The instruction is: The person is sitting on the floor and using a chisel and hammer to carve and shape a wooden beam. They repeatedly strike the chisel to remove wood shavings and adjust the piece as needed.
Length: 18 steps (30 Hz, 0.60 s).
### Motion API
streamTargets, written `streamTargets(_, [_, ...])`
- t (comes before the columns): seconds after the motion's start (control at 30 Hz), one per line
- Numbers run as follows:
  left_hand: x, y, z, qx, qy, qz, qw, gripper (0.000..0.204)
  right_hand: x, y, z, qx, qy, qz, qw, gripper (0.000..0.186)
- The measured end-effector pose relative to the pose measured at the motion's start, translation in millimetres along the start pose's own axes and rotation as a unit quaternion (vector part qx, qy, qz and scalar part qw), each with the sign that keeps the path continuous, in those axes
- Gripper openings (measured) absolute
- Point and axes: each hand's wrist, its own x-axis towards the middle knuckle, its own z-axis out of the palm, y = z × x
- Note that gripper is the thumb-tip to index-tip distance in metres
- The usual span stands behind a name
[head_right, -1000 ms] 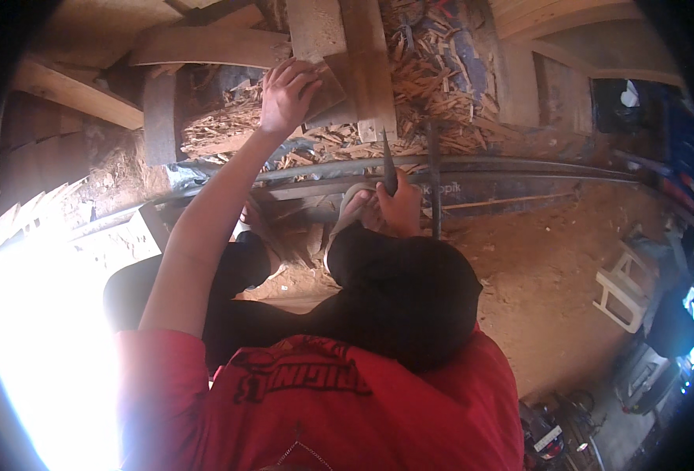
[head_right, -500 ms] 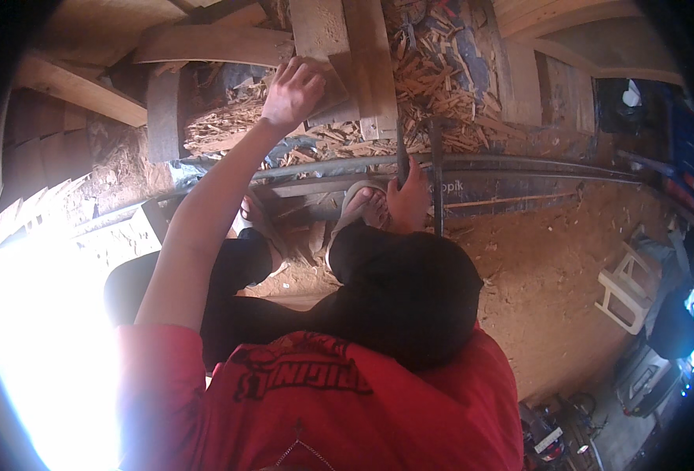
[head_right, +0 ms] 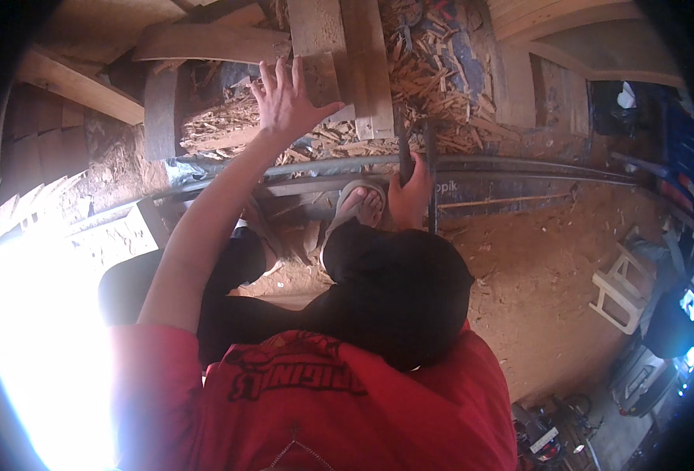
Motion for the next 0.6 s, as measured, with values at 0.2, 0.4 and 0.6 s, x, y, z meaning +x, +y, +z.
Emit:
streamTargets(0.2, [30.7, -35.6, -24.2, 0.074, -0.113, 0.272, 0.953, 0.133, -3.5, 12.1, 8.0, -0.034, -0.014, -0.003, 0.999, 0.059])
streamTargets(0.4, [22.8, -52.7, -15.0, -0.04, -0.115, 0.169, 0.978, 0.139, -12.4, 0.7, 7.9, 0.1, 0.021, 0.039, 0.994, 0.054])
streamTargets(0.6, [39.3, -53.4, -26.7, 0.048, -0.175, 0.332, 0.926, 0.147, -19.2, -25.6, -16.8, 0.158, 0.006, -0.009, 0.987, 0.047])
